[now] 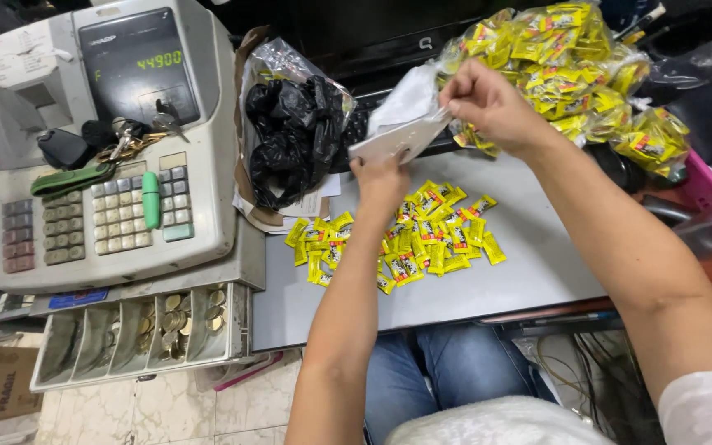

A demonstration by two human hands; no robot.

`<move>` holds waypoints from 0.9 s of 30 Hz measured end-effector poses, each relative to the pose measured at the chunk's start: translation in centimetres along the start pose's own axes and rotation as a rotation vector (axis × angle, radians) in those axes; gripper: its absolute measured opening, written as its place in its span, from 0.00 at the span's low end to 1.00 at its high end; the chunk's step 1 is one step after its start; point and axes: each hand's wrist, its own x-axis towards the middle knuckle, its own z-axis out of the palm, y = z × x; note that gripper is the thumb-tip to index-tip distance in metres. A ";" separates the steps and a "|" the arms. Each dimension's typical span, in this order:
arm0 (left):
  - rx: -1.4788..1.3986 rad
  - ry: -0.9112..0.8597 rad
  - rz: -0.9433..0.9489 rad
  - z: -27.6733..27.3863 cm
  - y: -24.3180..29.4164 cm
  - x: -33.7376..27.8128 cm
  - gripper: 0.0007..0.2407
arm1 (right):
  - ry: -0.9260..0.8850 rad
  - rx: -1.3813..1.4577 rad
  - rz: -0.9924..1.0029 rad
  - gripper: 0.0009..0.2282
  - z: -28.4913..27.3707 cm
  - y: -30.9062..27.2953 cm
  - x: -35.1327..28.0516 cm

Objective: Bagging small yellow packets from a pile on a counter into a clear plastic bag.

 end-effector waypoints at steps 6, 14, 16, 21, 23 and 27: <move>-1.014 0.324 -0.178 -3.4 -3.0 0.9 0.09 | 0.241 -0.040 0.078 0.12 1.3 -1.7 -3.7; -1.415 -0.343 0.332 -5.5 -1.6 -0.9 0.40 | 0.451 -0.057 -0.090 0.13 0.1 6.1 -4.3; -1.209 -0.350 0.193 -4.9 -1.2 -1.3 0.34 | 0.489 -0.058 -0.055 0.13 -0.6 6.3 -4.8; -1.148 -0.193 0.085 -3.3 -2.4 -0.3 0.22 | 0.496 -0.022 0.013 0.12 -1.1 3.0 -5.4; -1.167 -0.135 0.068 -2.9 -2.6 -0.1 0.21 | 0.471 -0.025 0.026 0.13 -0.3 0.8 -5.7; -1.232 -0.075 0.036 -1.3 -2.7 0.4 0.21 | 0.267 -0.393 0.132 0.24 1.3 -0.4 -6.2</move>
